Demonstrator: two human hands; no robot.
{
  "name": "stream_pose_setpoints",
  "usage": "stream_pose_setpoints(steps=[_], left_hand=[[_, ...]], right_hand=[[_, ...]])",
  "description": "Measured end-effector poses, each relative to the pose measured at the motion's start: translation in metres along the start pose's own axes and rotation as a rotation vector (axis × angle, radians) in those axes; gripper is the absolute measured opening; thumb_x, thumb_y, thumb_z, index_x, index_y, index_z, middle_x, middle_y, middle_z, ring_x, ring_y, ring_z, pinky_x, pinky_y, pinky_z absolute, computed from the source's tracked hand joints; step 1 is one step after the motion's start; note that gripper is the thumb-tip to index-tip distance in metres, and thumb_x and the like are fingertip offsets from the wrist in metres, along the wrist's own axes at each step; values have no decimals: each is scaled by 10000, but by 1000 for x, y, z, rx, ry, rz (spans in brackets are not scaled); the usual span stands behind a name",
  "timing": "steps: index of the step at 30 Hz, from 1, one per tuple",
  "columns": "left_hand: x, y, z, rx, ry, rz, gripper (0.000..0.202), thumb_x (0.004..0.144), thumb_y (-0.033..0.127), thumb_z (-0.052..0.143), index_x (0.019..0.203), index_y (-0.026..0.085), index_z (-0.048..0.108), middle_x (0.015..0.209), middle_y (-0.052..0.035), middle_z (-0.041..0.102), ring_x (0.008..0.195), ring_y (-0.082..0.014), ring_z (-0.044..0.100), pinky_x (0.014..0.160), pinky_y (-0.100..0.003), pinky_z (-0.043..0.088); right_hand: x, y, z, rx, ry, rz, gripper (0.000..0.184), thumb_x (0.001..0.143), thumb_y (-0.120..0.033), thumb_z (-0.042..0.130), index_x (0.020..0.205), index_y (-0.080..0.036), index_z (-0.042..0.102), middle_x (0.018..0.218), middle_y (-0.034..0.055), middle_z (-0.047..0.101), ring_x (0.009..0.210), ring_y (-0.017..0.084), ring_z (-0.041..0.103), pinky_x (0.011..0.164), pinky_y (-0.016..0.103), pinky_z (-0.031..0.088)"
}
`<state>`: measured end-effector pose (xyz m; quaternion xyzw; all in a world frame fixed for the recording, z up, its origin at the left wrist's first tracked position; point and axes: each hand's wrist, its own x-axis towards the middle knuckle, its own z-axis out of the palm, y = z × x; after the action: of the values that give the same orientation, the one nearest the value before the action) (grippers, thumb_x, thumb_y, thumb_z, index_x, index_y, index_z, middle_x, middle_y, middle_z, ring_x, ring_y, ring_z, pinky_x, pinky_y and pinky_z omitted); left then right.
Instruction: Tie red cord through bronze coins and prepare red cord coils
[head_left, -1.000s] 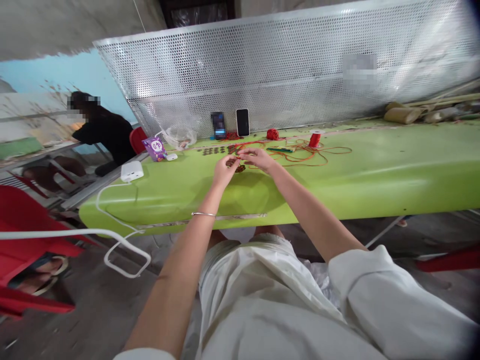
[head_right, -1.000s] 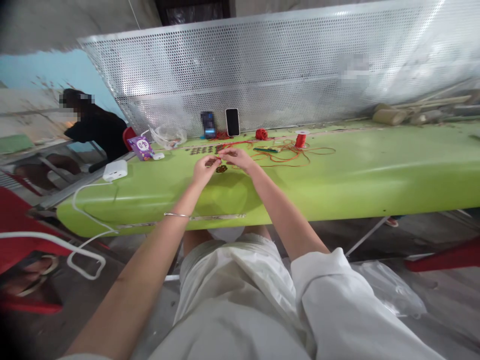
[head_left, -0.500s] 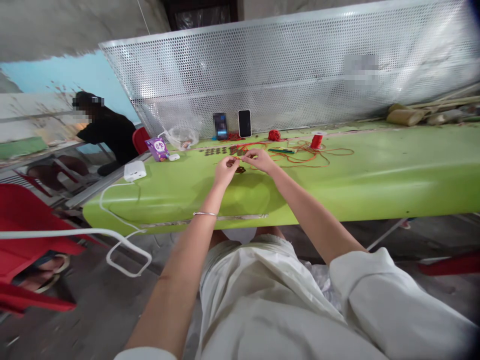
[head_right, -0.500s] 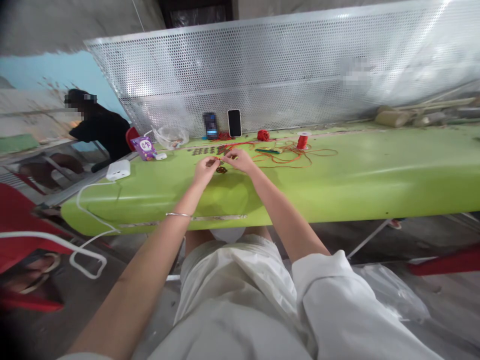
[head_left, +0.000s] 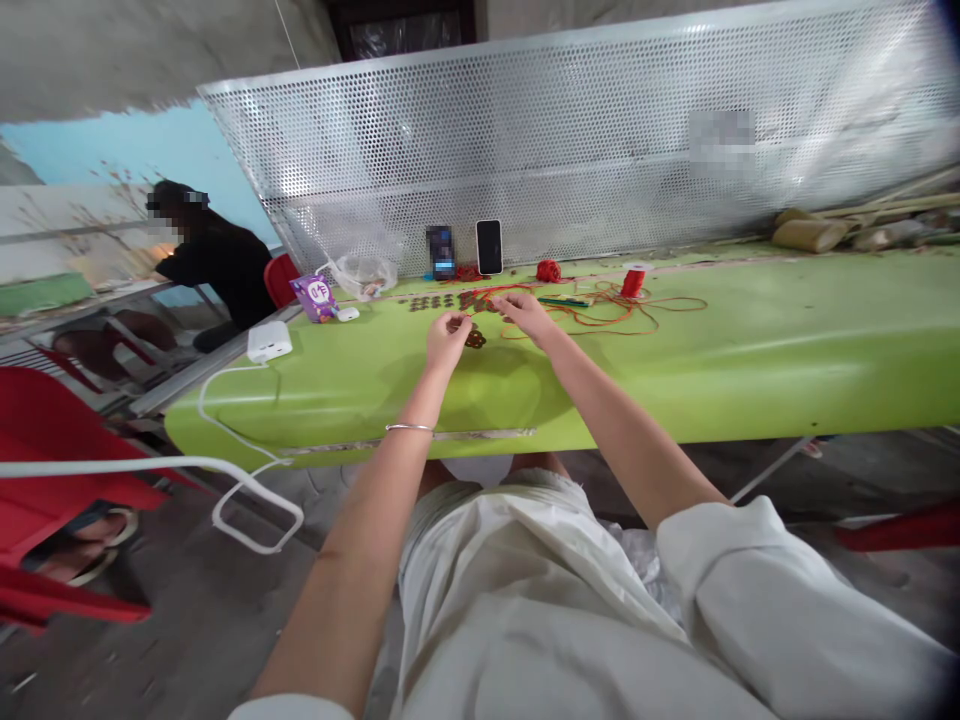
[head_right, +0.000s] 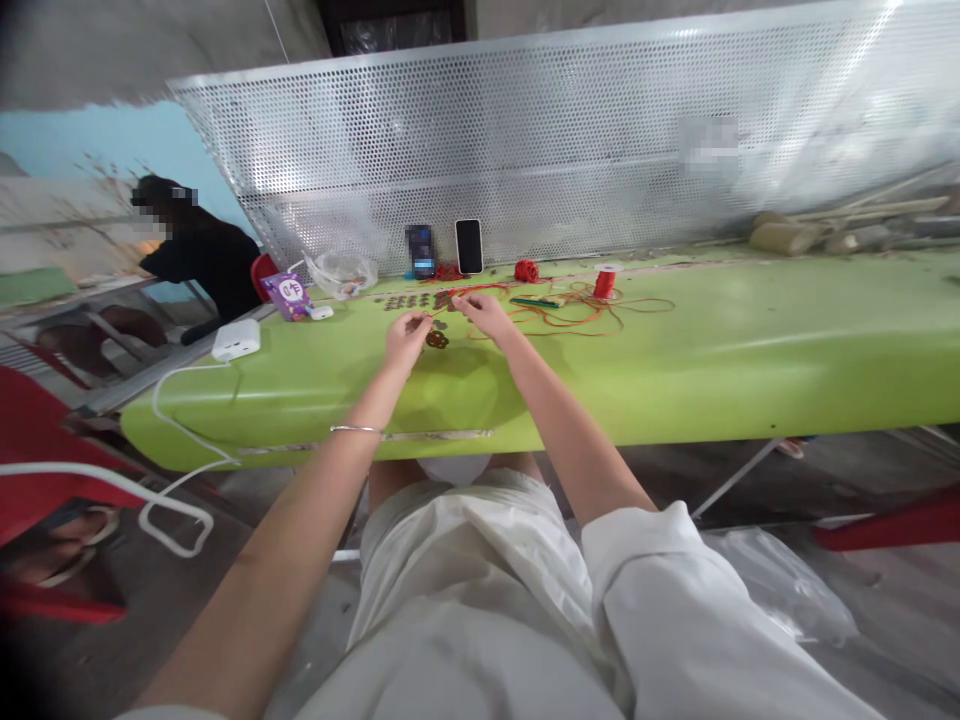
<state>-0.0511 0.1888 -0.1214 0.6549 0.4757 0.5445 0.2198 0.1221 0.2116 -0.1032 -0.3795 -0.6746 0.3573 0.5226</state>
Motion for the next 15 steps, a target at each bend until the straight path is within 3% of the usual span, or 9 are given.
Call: stream_pose_setpoints(steps=[15], left_hand=[[0, 2, 1, -55, -93, 78, 181, 906, 277, 583, 990, 120, 616, 938, -46, 646, 792, -147, 633, 716, -326, 551]], right_hand=[[-9, -11, 3, 316, -39, 164, 271, 846, -412, 623, 728, -170, 592, 802, 32, 660, 649, 76, 593, 653, 203, 483]])
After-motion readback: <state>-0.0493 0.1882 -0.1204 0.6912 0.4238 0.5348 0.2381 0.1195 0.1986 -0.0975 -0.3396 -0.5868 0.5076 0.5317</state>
